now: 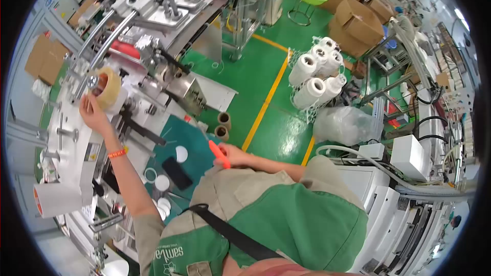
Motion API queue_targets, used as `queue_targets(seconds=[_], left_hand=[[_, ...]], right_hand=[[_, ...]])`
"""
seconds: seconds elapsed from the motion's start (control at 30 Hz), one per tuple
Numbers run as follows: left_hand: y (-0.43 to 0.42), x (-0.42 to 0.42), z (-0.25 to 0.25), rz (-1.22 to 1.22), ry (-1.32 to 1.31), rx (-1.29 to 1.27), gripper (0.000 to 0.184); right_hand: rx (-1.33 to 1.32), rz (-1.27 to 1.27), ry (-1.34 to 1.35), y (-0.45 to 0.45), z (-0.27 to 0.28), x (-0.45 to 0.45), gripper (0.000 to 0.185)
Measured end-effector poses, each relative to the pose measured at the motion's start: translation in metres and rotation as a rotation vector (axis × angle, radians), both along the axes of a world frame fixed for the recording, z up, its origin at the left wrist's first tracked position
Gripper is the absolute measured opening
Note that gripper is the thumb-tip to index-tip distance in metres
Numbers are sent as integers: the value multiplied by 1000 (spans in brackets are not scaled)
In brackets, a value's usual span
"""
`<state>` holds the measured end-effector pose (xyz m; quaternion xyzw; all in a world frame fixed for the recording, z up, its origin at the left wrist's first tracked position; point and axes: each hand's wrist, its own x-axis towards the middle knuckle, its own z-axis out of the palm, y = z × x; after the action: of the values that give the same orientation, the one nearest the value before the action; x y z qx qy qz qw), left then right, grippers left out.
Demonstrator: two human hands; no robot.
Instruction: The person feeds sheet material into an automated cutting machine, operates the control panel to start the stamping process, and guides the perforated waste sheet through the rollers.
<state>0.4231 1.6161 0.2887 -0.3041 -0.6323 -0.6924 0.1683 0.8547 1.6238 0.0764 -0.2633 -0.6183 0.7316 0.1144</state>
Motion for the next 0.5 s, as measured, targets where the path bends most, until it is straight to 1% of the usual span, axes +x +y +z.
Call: queue_targets(seconds=[0.03, 0.1, 0.17, 0.27, 0.37, 0.4, 0.43, 0.5], left_hand=[[3, 4, 0, 44, -46, 61, 40], [3, 7, 1, 20, -83, 88, 39], [1, -3, -3, 49, -95, 35, 41], [-3, -31, -10, 20, -53, -62, 40], [-2, -36, -11, -56, -47, -85, 37], [0, -39, -15, -134, -25, -65, 33], [0, -41, -19, -121, -28, -87, 30], [0, -43, -21, -101, -5, -135, 34]], right_hand=[[60, -2, -46, 0, 13, -1, 52], [49, 10, -108, 0, 31, 2, 52], [13, 24, -176, 1, 41, 3, 51], [-54, 2, -109, 1, 27, 5, 50], [-68, 0, -169, 2, 28, 9, 48], [-97, -9, -189, 2, 28, 10, 48], [-132, -13, -145, 2, 25, 10, 48], [-103, -42, -164, 0, 16, 5, 49]])
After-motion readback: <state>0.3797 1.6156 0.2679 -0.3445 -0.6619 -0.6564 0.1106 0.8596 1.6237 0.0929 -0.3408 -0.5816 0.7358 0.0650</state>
